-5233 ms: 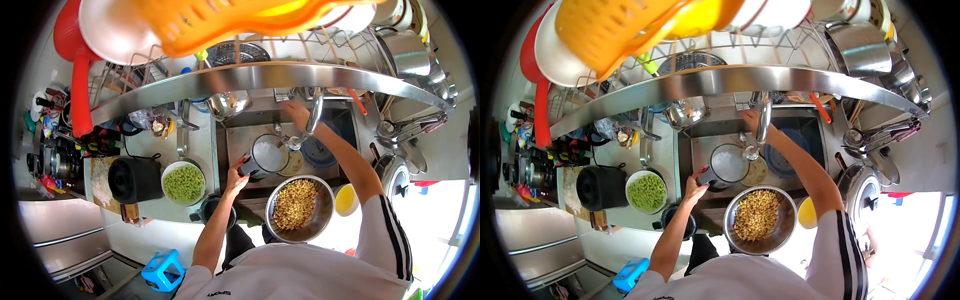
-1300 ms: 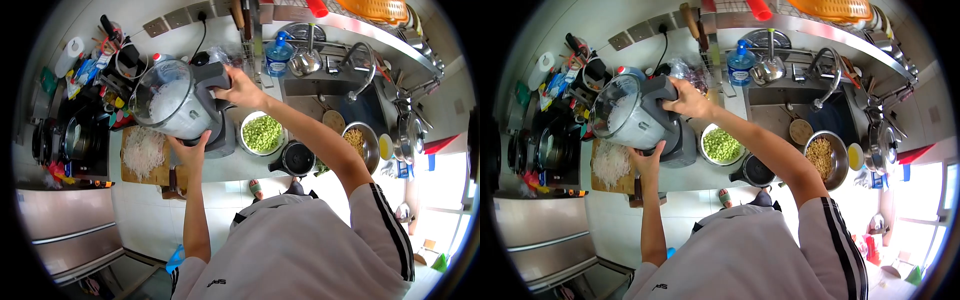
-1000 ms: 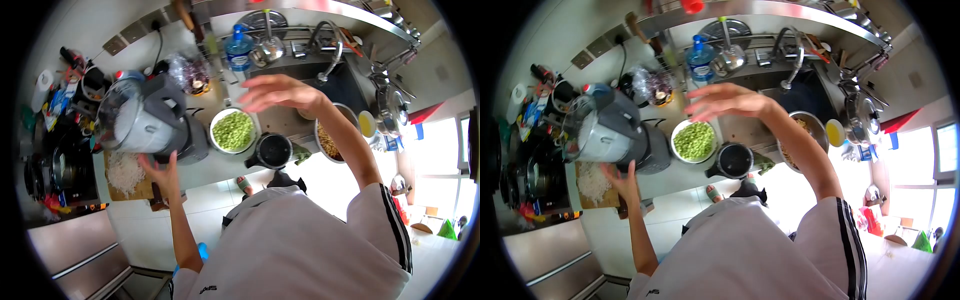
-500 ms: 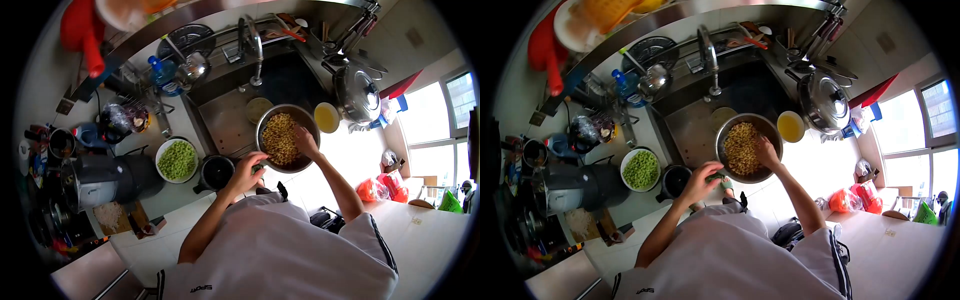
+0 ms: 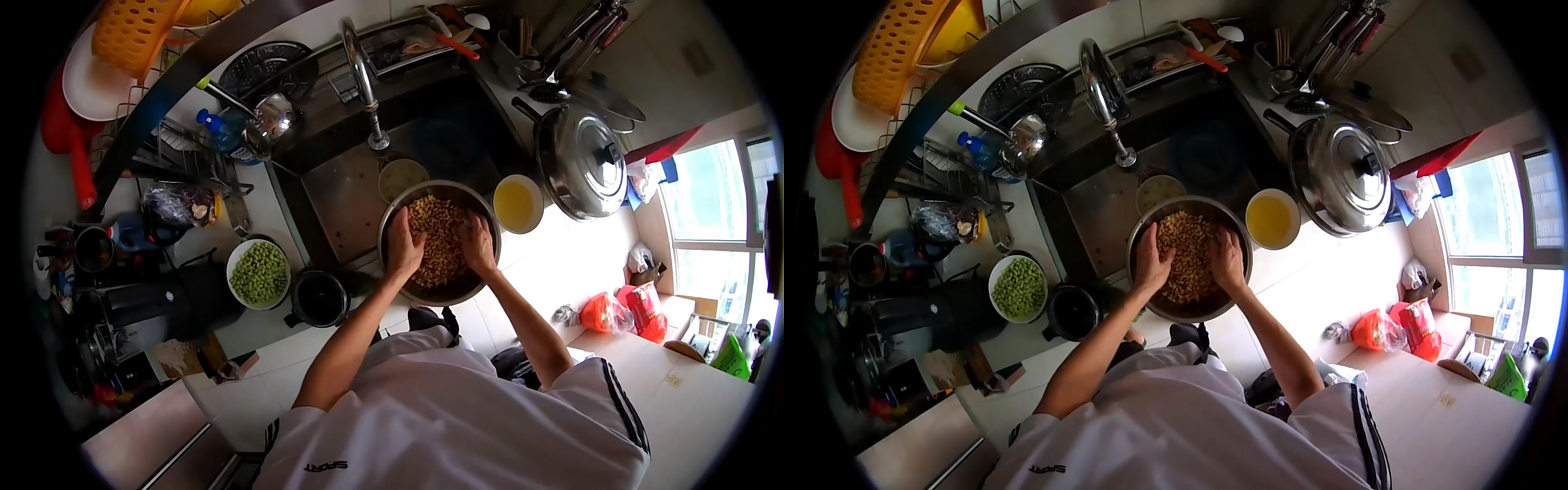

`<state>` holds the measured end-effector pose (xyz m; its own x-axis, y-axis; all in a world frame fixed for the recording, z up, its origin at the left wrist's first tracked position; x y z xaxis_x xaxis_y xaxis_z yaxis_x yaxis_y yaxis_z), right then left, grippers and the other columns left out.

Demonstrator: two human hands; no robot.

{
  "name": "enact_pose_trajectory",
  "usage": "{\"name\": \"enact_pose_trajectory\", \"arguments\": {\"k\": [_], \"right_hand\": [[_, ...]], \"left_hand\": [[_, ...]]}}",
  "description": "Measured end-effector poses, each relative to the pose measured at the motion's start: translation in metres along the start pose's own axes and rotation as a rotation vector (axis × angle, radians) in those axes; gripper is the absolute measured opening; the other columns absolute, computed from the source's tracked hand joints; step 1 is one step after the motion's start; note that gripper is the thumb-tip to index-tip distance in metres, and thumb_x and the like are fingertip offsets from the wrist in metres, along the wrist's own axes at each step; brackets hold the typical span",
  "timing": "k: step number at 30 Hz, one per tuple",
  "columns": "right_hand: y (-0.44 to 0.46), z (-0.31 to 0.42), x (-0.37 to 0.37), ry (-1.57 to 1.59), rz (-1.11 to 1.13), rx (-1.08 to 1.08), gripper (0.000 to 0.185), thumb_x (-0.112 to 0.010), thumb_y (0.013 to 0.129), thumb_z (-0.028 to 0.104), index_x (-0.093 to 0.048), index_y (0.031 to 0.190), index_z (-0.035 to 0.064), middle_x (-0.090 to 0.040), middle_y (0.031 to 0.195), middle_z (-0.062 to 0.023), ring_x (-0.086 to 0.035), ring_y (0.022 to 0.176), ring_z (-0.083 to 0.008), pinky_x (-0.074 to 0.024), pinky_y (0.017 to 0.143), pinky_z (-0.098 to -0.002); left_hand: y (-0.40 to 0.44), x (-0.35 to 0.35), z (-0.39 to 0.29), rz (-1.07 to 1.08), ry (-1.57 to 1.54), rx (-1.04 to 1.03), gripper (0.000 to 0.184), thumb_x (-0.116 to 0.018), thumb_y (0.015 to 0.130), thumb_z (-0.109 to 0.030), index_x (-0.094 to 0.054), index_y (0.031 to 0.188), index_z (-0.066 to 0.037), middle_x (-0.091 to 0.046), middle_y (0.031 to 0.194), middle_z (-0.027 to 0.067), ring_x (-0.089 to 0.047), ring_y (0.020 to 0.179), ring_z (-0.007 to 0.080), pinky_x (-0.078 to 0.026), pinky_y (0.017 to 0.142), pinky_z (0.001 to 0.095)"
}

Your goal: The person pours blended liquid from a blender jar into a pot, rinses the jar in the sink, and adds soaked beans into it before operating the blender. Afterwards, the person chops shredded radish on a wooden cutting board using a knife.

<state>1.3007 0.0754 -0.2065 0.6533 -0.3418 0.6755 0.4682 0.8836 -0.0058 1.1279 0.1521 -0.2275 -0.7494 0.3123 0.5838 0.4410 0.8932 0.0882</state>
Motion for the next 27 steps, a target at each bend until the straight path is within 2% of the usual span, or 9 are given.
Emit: {"name": "enact_pose_trajectory", "arguments": {"k": [3,4,7,11,14,17,18,22,27], "right_hand": [[-0.01,-0.037,-0.037,0.101,-0.165,-0.195,0.04,-0.047,0.095,0.015,-0.046,0.133,0.0016,-0.048,0.131,-0.0238,-0.046,0.122,-0.0394,-0.0359,0.103,-0.0417],[-0.014,-0.03,-0.041,0.115,-0.217,-0.196,0.04,-0.047,0.095,0.016,-0.047,0.132,0.0014,-0.048,0.132,-0.0235,-0.047,0.121,-0.0383,-0.0364,0.103,-0.0407],[-0.022,-0.023,-0.051,0.269,-0.313,-0.252,0.038,-0.048,0.096,0.019,-0.051,0.129,0.0012,-0.051,0.129,-0.0228,-0.05,0.117,-0.0368,-0.0379,0.101,-0.0395],[-0.02,-0.012,-0.055,0.505,-0.279,-0.299,0.043,-0.051,0.096,0.03,-0.056,0.125,-0.0007,-0.062,0.116,-0.0189,-0.056,0.11,-0.032,-0.0398,0.098,-0.0393],[-0.025,-0.031,-0.081,0.837,-0.196,-0.523,0.042,-0.057,0.094,0.035,-0.062,0.114,-0.0018,-0.067,0.103,-0.0125,-0.063,0.097,-0.0238,-0.0472,0.089,-0.0332],[-0.026,-0.012,-0.09,1.366,-0.153,-0.644,0.041,-0.063,0.091,0.037,-0.065,0.105,-0.0016,-0.068,0.097,-0.008,-0.065,0.087,-0.0169,-0.0515,0.08,-0.0277],[-0.025,-0.005,-0.086,1.453,-0.187,-0.706,0.035,-0.065,0.09,0.034,-0.067,0.098,0.0002,-0.068,0.094,-0.0076,-0.066,0.079,-0.0157,-0.0537,0.071,-0.0265],[-0.026,-0.001,-0.081,1.447,-0.16,-0.682,0.032,-0.062,0.091,0.033,-0.064,0.099,0.0019,-0.067,0.093,-0.0092,-0.066,0.081,-0.0182,-0.0543,0.074,-0.0297],[-0.031,0.034,-0.055,1.532,-0.173,-0.574,0.026,-0.062,0.092,0.027,-0.066,0.093,0.0019,-0.067,0.087,-0.0076,-0.066,0.076,-0.0164,-0.0538,0.07,-0.0272]], "left_hand": [[-0.021,-0.027,0.032,-0.228,-0.284,0.419,0.063,-0.053,0.094,-0.033,-0.033,0.139,0.006,-0.043,0.133,0.0259,-0.04,0.125,0.0394,-0.03,0.107,0.0451],[-0.028,-0.028,0.027,-0.329,-0.307,0.43,0.061,-0.042,0.097,-0.043,-0.041,0.135,0.005,-0.046,0.132,0.0238,-0.044,0.124,0.0355,-0.033,0.105,0.0417],[-0.035,-0.039,0.033,-0.344,-0.511,0.593,0.055,-0.043,0.098,-0.039,-0.046,0.132,0.004,-0.045,0.135,0.0218,-0.045,0.124,0.0324,-0.035,0.104,0.0384],[-0.036,-0.05,0.017,-0.444,-0.896,0.847,0.051,-0.047,0.098,-0.043,-0.056,0.124,0.0,-0.062,0.115,0.0116,-0.06,0.102,0.0226,-0.047,0.089,0.0319],[-0.034,-0.066,0.019,-0.462,-1.296,0.991,0.047,-0.054,0.095,-0.042,-0.061,0.118,-0.001,-0.066,0.103,0.0062,-0.064,0.089,0.0179,-0.051,0.079,0.0293],[-0.028,-0.064,0.021,-0.497,-1.407,0.99,0.04,-0.061,0.092,-0.037,-0.064,0.11,-0.001,-0.067,0.103,0.0061,-0.065,0.086,0.0172,-0.053,0.076,0.0291],[-0.024,-0.063,0.015,-0.52,-1.493,0.925,0.031,-0.067,0.089,-0.031,-0.068,0.099,-0.002,-0.068,0.098,0.0047,-0.065,0.084,0.0157,-0.053,0.075,0.0279],[-0.028,-0.052,0.0,-0.492,-1.463,0.928,0.019,-0.073,0.084,-0.025,-0.069,0.084,-0.006,-0.067,0.084,0.001,-0.063,0.077,0.0119,-0.052,0.071,0.0268],[-0.032,-0.041,-0.01,-0.502,-1.461,0.849,0.018,-0.075,0.082,-0.024,-0.069,0.082,-0.007,-0.066,0.082,0.0002,-0.061,0.072,0.0099,-0.05,0.066,0.0242]]}}
Point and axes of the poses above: each hand's wrist, its own y-axis towards the middle knuckle, its own x-axis out of the back of the hand, z = x × y, the point moved 7 cm from there along y, towards the middle knuckle
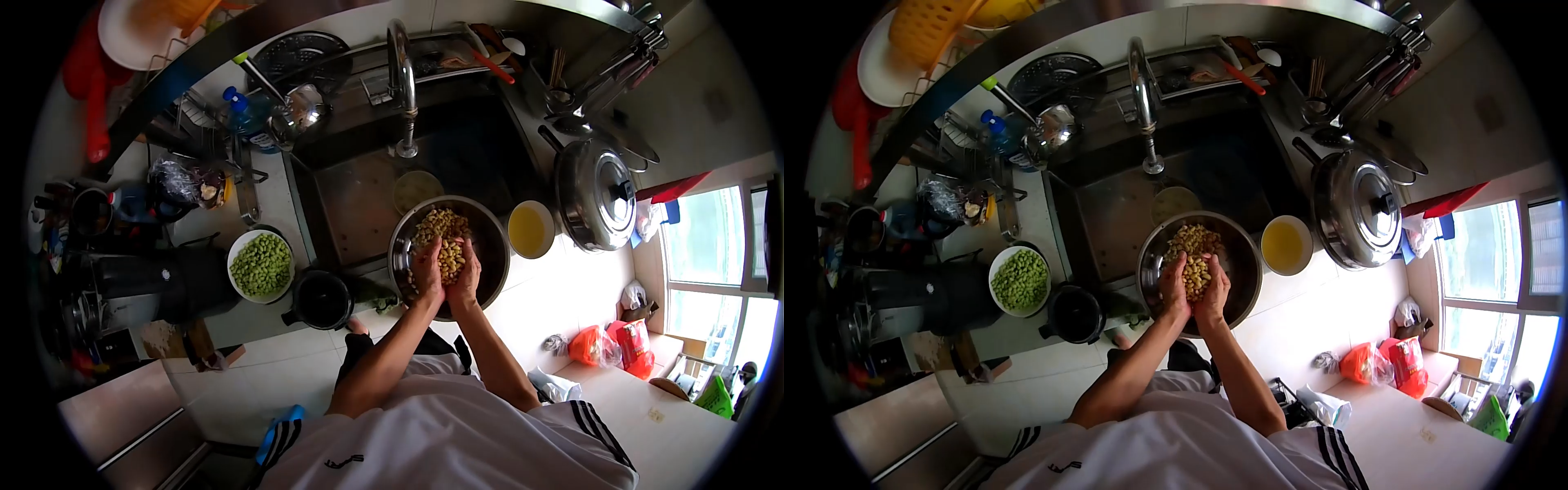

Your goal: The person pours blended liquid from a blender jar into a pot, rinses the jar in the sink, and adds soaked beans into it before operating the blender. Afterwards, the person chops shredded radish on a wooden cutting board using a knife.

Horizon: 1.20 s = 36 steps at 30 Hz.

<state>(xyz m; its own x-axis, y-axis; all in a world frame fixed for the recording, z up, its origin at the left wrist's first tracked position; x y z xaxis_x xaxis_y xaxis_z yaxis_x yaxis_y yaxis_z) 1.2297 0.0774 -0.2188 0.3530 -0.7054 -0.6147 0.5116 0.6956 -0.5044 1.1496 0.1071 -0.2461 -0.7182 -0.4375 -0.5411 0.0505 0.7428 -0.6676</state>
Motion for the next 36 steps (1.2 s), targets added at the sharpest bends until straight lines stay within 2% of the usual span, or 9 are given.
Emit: {"name": "enact_pose_trajectory", "arguments": {"k": [6,11,15,17,23,26,28,30,36], "right_hand": [[-0.026,0.019,-0.038,-0.055,0.033,0.106,0.028,-0.059,0.094,0.03,-0.064,0.098,0.0026,-0.066,0.091,-0.0062,-0.064,0.08,-0.0148,-0.053,0.072,-0.0263],[-0.051,0.005,-0.122,0.011,0.284,0.042,0.025,-0.057,0.094,0.028,-0.065,0.095,0.0045,-0.067,0.089,-0.0058,-0.065,0.079,-0.0155,-0.0544,0.072,-0.0268],[-0.092,-0.033,-0.231,-0.06,0.428,0.013,0.024,-0.059,0.094,0.028,-0.065,0.092,0.0053,-0.067,0.086,-0.0029,-0.065,0.076,-0.0123,-0.0529,0.069,-0.0242],[-0.122,-0.058,-0.297,-0.064,0.515,-0.003,0.022,-0.06,0.093,0.026,-0.066,0.09,0.0056,-0.067,0.084,-0.0013,-0.064,0.073,-0.0113,-0.0526,0.067,-0.0235],[-0.252,-0.138,-0.485,0.003,0.824,-0.235,0.02,-0.065,0.09,0.024,-0.065,0.089,0.004,-0.067,0.085,-0.0035,-0.065,0.076,-0.0136,-0.0525,0.069,-0.0254],[-0.321,-0.172,-0.549,0.088,0.907,-0.332,0.019,-0.066,0.088,0.022,-0.065,0.084,0.0034,-0.067,0.078,-0.0052,-0.064,0.066,-0.015,-0.0539,0.061,-0.0274],[-0.347,-0.207,-0.576,0.092,0.941,-0.427,0.021,-0.067,0.087,0.021,-0.065,0.078,0.0032,-0.066,0.077,-0.0062,-0.063,0.064,-0.0153,-0.0538,0.059,-0.0283],[-0.363,-0.232,-0.586,0.037,0.898,-0.434,0.021,-0.066,0.088,0.019,-0.065,0.075,0.0028,-0.066,0.075,-0.0069,-0.062,0.062,-0.0155,-0.0532,0.059,-0.0289],[-0.351,-0.286,-0.597,-0.196,0.974,-0.358,0.02,-0.064,0.088,0.018,-0.064,0.077,0.0014,-0.066,0.078,-0.0094,-0.064,0.065,-0.0196,-0.0551,0.061,-0.0312]], "left_hand": [[-0.037,-0.029,-0.048,0.119,-0.047,-0.059,0.019,-0.073,0.083,-0.022,-0.07,0.087,-0.003,-0.067,0.083,0.0013,-0.062,0.07,0.0102,-0.051,0.065,0.0243],[-0.052,-0.036,-0.124,0.183,-0.172,-0.126,0.02,-0.074,0.083,-0.023,-0.07,0.088,-0.003,-0.069,0.083,0.0026,-0.064,0.073,0.01,-0.051,0.069,0.0237],[-0.082,-0.031,-0.249,0.278,-0.254,-0.249,0.024,-0.073,0.083,-0.027,-0.068,0.085,-0.004,-0.068,0.084,0.0034,-0.065,0.073,0.0114,-0.052,0.068,0.0246],[-0.09,-0.015,-0.32,0.229,-0.295,-0.398,0.025,-0.072,0.083,-0.029,-0.068,0.085,-0.004,-0.068,0.085,0.0036,-0.065,0.073,0.0118,-0.052,0.068,0.025],[-0.17,0.034,-0.54,0.155,-0.401,-0.79,0.022,-0.067,0.086,-0.026,-0.065,0.087,-0.004,-0.068,0.086,0.0052,-0.066,0.073,0.0144,-0.053,0.066,0.0276],[-0.205,0.064,-0.621,0.153,-0.426,-0.907,0.02,-0.067,0.085,-0.024,-0.065,0.087,-0.005,-0.068,0.083,0.0062,-0.067,0.069,0.0169,-0.056,0.061,0.0293],[-0.218,0.093,-0.656,0.027,-0.341,-0.95,0.031,-0.062,0.089,-0.034,-0.063,0.093,-0.003,-0.069,0.091,0.0086,-0.068,0.076,0.0191,-0.058,0.069,0.0321],[-0.204,0.119,-0.687,0.159,-0.444,-0.953,0.02,-0.07,0.083,-0.023,-0.064,0.087,-0.004,-0.068,0.083,0.0067,-0.067,0.067,0.0187,-0.058,0.061,0.0313],[-0.174,0.178,-0.716,0.003,-0.282,-0.85,0.02,-0.069,0.084,-0.02,-0.063,0.09,-0.002,-0.067,0.089,0.007,-0.066,0.076,0.0187,-0.056,0.071,0.0317]]}}
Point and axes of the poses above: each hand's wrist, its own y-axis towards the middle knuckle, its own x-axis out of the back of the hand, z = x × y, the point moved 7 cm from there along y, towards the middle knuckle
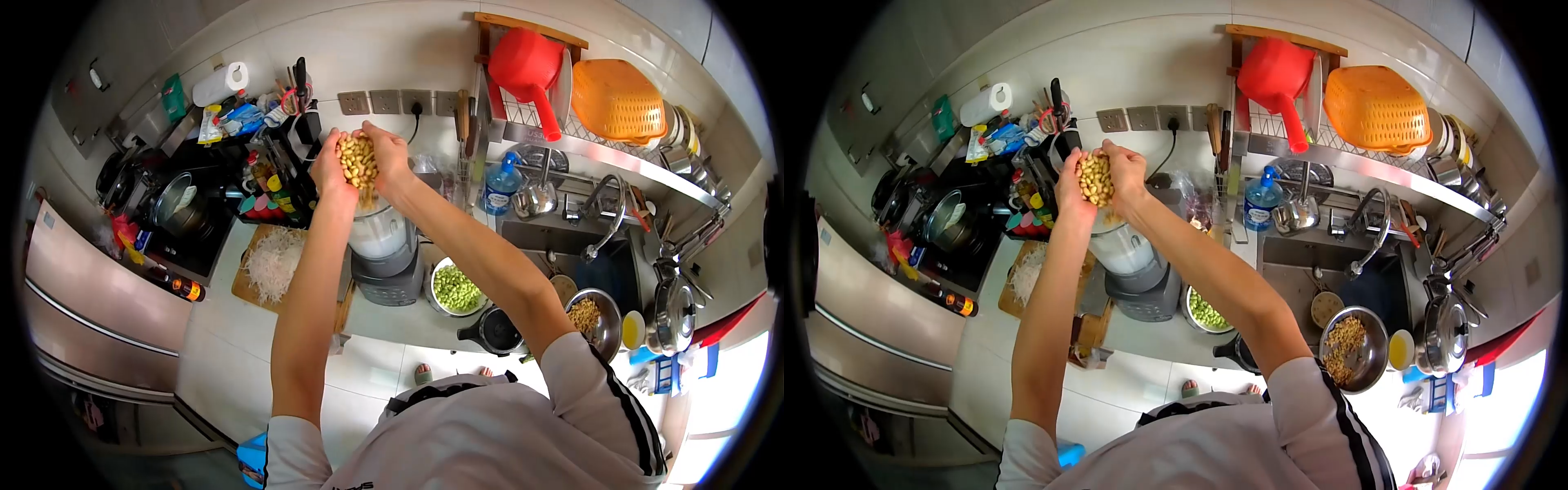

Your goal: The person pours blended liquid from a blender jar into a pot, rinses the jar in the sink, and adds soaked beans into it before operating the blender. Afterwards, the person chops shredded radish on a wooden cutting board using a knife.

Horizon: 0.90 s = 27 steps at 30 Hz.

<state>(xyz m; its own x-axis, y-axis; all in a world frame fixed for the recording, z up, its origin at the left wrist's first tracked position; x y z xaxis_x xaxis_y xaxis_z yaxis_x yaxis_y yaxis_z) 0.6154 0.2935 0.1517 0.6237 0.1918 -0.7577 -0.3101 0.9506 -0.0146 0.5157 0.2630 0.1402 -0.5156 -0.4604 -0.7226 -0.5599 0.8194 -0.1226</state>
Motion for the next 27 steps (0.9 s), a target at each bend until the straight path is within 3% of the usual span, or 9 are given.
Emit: {"name": "enact_pose_trajectory", "arguments": {"k": [4,8,12,13,16,17,20,23,27], "right_hand": [[0.002,0.004,0.006,-0.355,-0.031,0.034,0.023,-0.063,0.088,0.02,-0.065,0.077,0.0,-0.066,0.077,-0.0078,-0.062,0.072,-0.0178,-0.051,0.068,-0.0328],[0.01,0.009,0.005,-0.762,0.074,0.228,0.028,-0.06,0.088,0.023,-0.066,0.083,-0.0033,-0.067,0.08,-0.0084,-0.061,0.075,-0.0145,-0.048,0.071,-0.0302],[-0.009,0.019,-0.009,-1.02,-0.011,0.405,0.033,-0.052,0.091,0.028,-0.064,0.097,-0.003,-0.068,0.083,-0.0176,-0.066,0.08,-0.0283,-0.0493,0.077,-0.039],[-0.017,0.024,-0.014,-1.064,0.002,0.493,0.038,-0.047,0.093,0.033,-0.062,0.097,-0.0009,-0.067,0.086,-0.0218,-0.064,0.085,-0.0375,-0.049,0.077,-0.0443],[-0.03,0.032,-0.02,-1.179,-0.079,0.43,0.043,-0.044,0.094,0.04,-0.061,0.09,0.0004,-0.066,0.086,-0.0223,-0.063,0.086,-0.0395,-0.0486,0.078,-0.0467],[-0.029,0.031,-0.022,-1.209,-0.06,0.462,0.05,-0.039,0.095,0.047,-0.06,0.086,0.0022,-0.066,0.083,-0.0215,-0.063,0.084,-0.041,-0.0485,0.077,-0.0484],[-0.042,0.034,-0.04,-1.319,0.082,0.423,0.057,-0.035,0.094,0.053,-0.061,0.095,0.0022,-0.066,0.087,-0.0226,-0.063,0.086,-0.0407,-0.0486,0.08,-0.0454],[-0.036,0.023,-0.046,-1.331,0.16,0.562,0.069,-0.03,0.092,0.063,-0.059,0.103,0.0013,-0.064,0.099,-0.021,-0.06,0.096,-0.0335,-0.0457,0.087,-0.0398],[-0.031,0.032,-0.028,-0.623,0.454,0.169,0.072,-0.031,0.092,0.068,-0.055,0.106,0.0018,-0.058,0.104,-0.0113,-0.052,0.101,-0.0189,-0.0413,0.091,-0.0359]], "left_hand": [[0.011,0.01,-0.003,0.136,0.183,0.096,0.015,-0.063,0.086,-0.016,-0.063,0.092,-0.002,-0.067,0.09,0.0068,-0.064,0.081,0.0184,-0.052,0.075,0.0319],[0.003,0.007,-0.014,0.249,0.329,-0.084,0.013,-0.06,0.086,-0.011,-0.064,0.093,-0.001,-0.068,0.09,0.0062,-0.064,0.081,0.0171,-0.05,0.076,0.0311],[-0.003,0.01,-0.016,0.204,0.566,-0.11,0.021,-0.051,0.092,-0.021,-0.065,0.1,-0.007,-0.068,0.093,0.0018,-0.062,0.087,0.0109,-0.042,0.079,0.0229],[-0.003,0.012,-0.014,0.204,0.611,-0.119,0.029,-0.047,0.094,-0.029,-0.063,0.11,-0.01,-0.066,0.101,0.0002,-0.059,0.091,0.0085,-0.037,0.08,0.0191],[-0.011,0.007,-0.017,0.206,0.612,-0.148,0.038,-0.044,0.098,-0.036,-0.058,0.121,-0.009,-0.064,0.111,0.0005,-0.056,0.103,0.0088,-0.038,0.084,0.023],[-0.019,0.001,-0.015,0.291,0.632,-0.126,0.05,-0.036,0.1,-0.046,-0.049,0.132,-0.01,-0.056,0.127,0.0031,-0.049,0.119,0.0118,-0.038,0.095,0.0292],[-0.025,-0.004,-0.008,0.325,0.483,-0.093,0.061,-0.028,0.099,-0.054,-0.041,0.138,-0.009,-0.047,0.137,0.0051,-0.041,0.128,0.0156,-0.033,0.105,0.0343],[-0.041,-0.018,-0.009,0.454,0.455,-0.048,0.069,-0.025,0.097,-0.061,-0.032,0.142,-0.01,-0.04,0.143,0.006,-0.037,0.132,0.0191,-0.028,0.11,0.0354],[-0.043,-0.018,-0.017,0.354,0.645,-0.15,0.068,-0.031,0.096,-0.06,-0.038,0.141,-0.009,-0.044,0.141,0.0078,-0.038,0.132,0.0206,-0.026,0.11,0.0341]]}}
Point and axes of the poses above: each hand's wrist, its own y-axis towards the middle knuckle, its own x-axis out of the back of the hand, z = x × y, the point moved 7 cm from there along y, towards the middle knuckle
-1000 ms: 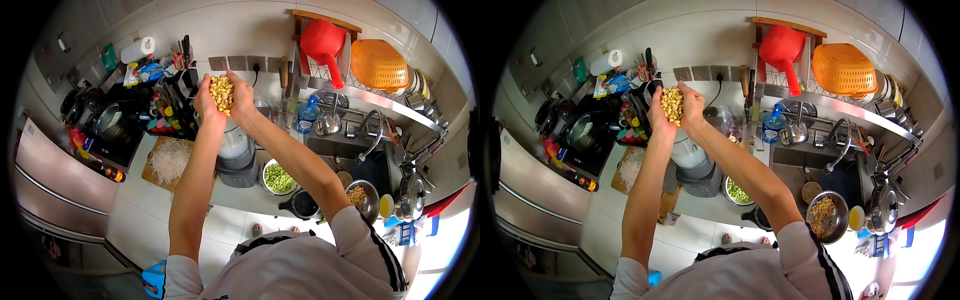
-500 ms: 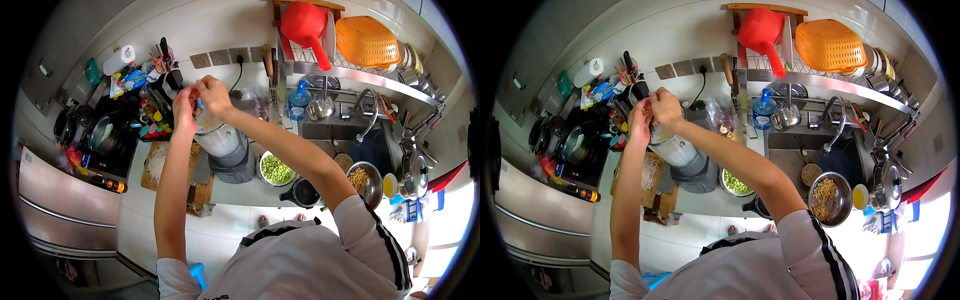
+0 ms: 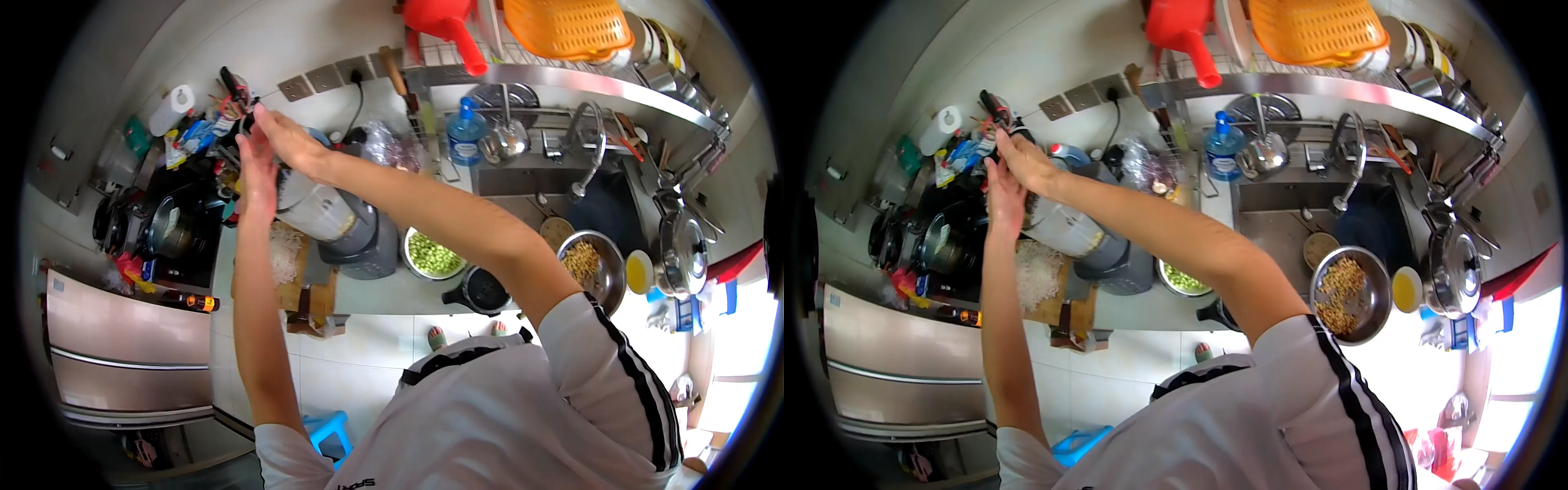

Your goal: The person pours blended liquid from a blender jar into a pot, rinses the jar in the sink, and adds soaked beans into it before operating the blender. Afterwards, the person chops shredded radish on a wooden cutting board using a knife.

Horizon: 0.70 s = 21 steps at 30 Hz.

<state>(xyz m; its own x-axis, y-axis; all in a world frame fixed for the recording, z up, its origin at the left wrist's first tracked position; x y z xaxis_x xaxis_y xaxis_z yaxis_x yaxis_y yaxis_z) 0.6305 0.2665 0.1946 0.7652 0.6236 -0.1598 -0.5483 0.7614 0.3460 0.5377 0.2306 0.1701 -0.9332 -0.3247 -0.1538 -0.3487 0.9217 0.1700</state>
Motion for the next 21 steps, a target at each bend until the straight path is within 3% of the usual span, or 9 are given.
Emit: {"name": "enact_pose_trajectory", "arguments": {"k": [4,7,9,10,11,14,16,18,21], "right_hand": [[-0.088,0.037,0.075,0.108,0.138,-0.103,0.026,-0.052,0.098,0.027,-0.055,0.11,0.0045,-0.064,0.093,-0.0049,-0.06,0.093,-0.0139,-0.0484,0.084,-0.0305],[-0.196,0.034,0.183,-0.432,0.342,-0.254,0.03,-0.052,0.098,0.028,-0.06,0.112,0.0029,-0.065,0.096,-0.0055,-0.061,0.092,-0.0143,-0.0506,0.082,-0.0303],[-0.285,0.01,0.273,-0.526,0.188,-0.46,0.028,-0.061,0.089,0.016,-0.06,0.115,0.0058,-0.067,0.098,-0.0058,-0.063,0.089,-0.0175,-0.0521,0.076,-0.0295],[-0.365,-0.008,0.341,-1.061,0.063,-0.472,0.032,-0.067,0.082,0.013,-0.061,0.113,0.0055,-0.067,0.094,-0.0079,-0.065,0.085,-0.019,-0.0528,0.075,-0.0301],[-0.42,-0.023,0.373,-1.073,-0.009,-0.466,0.034,-0.069,0.078,0.014,-0.062,0.111,0.0045,-0.068,0.09,-0.0114,-0.066,0.082,-0.0201,-0.0531,0.074,-0.0321],[-0.553,-0.086,0.418,-1.069,-0.031,-1.286,0.067,-0.081,0.064,0.021,-0.054,0.123,0.0042,-0.064,0.11,-0.0164,-0.064,0.097,-0.0283,-0.0529,0.08,-0.0375],[-0.59,-0.096,0.419,-1.292,0.038,-1.007,0.087,-0.084,0.059,0.023,-0.042,0.132,0.0035,-0.057,0.12,-0.0193,-0.06,0.104,-0.032,-0.0518,0.085,-0.0388],[-0.619,-0.107,0.421,-1.347,-0.097,-0.856,0.085,-0.089,0.047,0.016,-0.053,0.123,0.0026,-0.053,0.124,-0.0242,-0.059,0.105,-0.0377,-0.0506,0.089,-0.0436],[-0.648,-0.124,0.433,-1.201,-0.278,-1.146,0.101,-0.09,0.045,0.02,-0.041,0.131,0.0006,-0.051,0.126,-0.0255,-0.057,0.109,-0.0386,-0.0503,0.09,-0.0447]], "left_hand": [[0.001,0.01,-0.012,-0.123,0.439,-0.339,0.04,-0.056,0.095,-0.029,-0.056,0.125,-0.004,-0.058,0.126,0.0073,-0.051,0.116,0.0165,-0.036,0.102,0.0311],[-0.056,-0.039,-0.044,-0.124,0.435,-0.625,0.03,-0.059,0.093,-0.017,-0.06,0.118,0.0,-0.062,0.12,0.0085,-0.055,0.111,0.016,-0.039,0.098,0.0289],[-0.102,-0.089,-0.047,-0.085,0.432,-0.709,0.023,-0.058,0.093,-0.011,-0.061,0.113,0.001,-0.062,0.116,0.0101,-0.057,0.106,0.0161,-0.041,0.097,0.0287],[-0.125,-0.126,-0.015,0.037,0.396,-0.597,0.021,-0.057,0.093,-0.01,-0.061,0.111,0.001,-0.063,0.113,0.0099,-0.058,0.103,0.016,-0.042,0.095,0.0291],[-0.151,-0.16,0.019,0.141,0.382,-0.496,0.019,-0.056,0.094,-0.009,-0.06,0.109,0.001,-0.063,0.109,0.0097,-0.058,0.1,0.016,-0.044,0.093,0.0294],[-0.227,-0.278,0.132,0.789,0.125,0.057,0.02,-0.055,0.09,0.001,-0.058,0.11,0.0,-0.059,0.109,0.0077,-0.058,0.096,0.0147,-0.047,0.087,0.0264],[-0.283,-0.336,0.204,1.045,0.041,0.22,0.033,-0.059,0.085,0.006,-0.056,0.117,-0.001,-0.049,0.124,0.0094,-0.056,0.109,0.0183,-0.049,0.092,0.0294],[-0.326,-0.378,0.27,1.178,0.213,0.305,0.041,-0.067,0.081,-0.001,-0.054,0.12,0.0,-0.049,0.124,0.0123,-0.056,0.11,0.0222,-0.049,0.094,0.0346],[-0.362,-0.405,0.346,1.274,0.456,0.211,0.056,-0.075,0.074,-0.008,-0.05,0.123,0.0,-0.046,0.128,0.018,-0.05,0.116,0.0312,-0.043,0.097,0.0426]]}}
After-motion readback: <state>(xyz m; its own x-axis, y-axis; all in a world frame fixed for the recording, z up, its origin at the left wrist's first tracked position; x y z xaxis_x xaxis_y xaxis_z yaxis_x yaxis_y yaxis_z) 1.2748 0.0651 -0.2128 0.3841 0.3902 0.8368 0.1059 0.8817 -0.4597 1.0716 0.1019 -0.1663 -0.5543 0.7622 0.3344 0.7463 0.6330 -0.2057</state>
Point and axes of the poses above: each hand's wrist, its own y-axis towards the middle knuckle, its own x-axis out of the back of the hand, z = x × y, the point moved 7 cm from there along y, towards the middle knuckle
